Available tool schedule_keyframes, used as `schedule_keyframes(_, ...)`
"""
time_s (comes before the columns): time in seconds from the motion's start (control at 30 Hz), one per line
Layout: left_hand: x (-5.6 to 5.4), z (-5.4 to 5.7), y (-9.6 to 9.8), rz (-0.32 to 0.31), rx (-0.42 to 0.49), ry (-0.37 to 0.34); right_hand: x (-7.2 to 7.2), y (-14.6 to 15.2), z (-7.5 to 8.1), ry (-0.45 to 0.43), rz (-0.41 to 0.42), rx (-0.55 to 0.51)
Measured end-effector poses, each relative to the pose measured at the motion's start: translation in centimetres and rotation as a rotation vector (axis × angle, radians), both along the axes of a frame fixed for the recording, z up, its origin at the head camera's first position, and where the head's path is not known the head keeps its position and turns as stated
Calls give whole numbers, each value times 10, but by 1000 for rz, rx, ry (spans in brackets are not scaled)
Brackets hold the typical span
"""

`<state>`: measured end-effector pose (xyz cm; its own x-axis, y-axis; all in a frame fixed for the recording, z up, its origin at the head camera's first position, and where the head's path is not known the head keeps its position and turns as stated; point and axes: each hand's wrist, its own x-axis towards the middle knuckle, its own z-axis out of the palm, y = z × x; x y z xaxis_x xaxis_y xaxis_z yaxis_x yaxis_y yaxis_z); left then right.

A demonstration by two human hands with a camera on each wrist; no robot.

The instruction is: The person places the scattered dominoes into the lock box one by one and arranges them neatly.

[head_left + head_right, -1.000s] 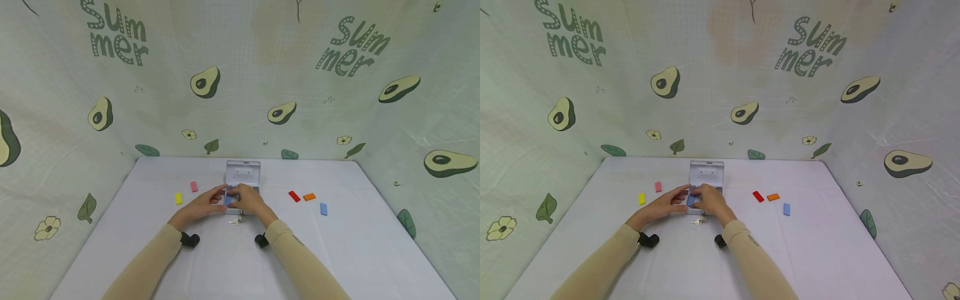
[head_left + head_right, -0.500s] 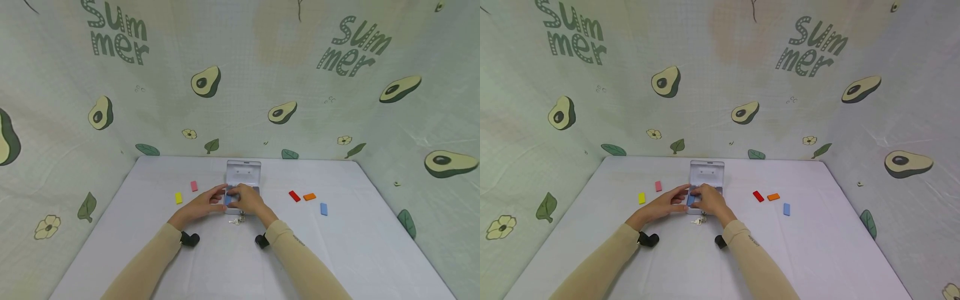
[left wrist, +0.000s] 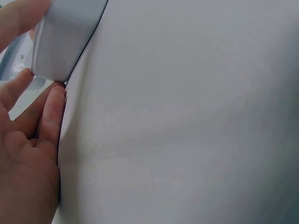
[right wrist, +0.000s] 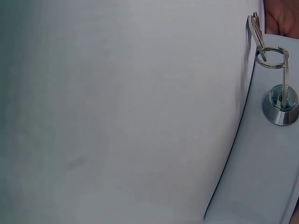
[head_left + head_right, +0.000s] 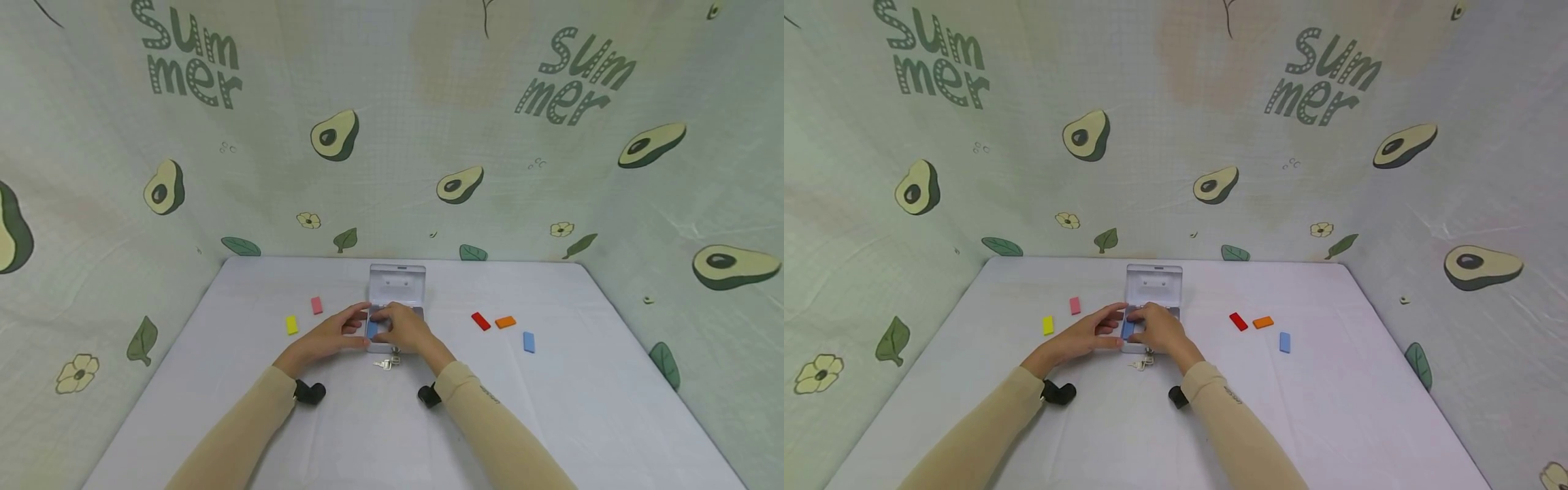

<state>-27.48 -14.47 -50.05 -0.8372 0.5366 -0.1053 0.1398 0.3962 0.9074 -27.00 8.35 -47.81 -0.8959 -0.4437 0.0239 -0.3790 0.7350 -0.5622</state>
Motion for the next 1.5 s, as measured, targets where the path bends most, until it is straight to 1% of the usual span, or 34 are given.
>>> schedule_keyframes(0.2,1,0,0,-9,13,5,2,1,2,-8,3,-3)
schedule_keyframes(0.3,0,0,0,-3,11,3,1,1,2,-3,16,-9)
schedule_keyframes(0.57,2,0,-1,11,-11,2,-1,5,-1,36,54,-29)
schedule_keyframes(0.77,3,1,-2,8,-10,8,3,10,6,33,73,-52)
schedule_keyframes(0.87,2,0,-2,5,-10,9,6,15,11,23,69,-67)
schedule_keyframes(1.1,2,-1,-1,14,-17,0,10,38,21,40,63,-88)
schedule_keyframes(1.33,2,0,0,27,-26,-5,19,69,39,22,66,-85)
schedule_keyframes(1.5,1,0,0,21,-28,-5,22,98,46,62,94,-63)
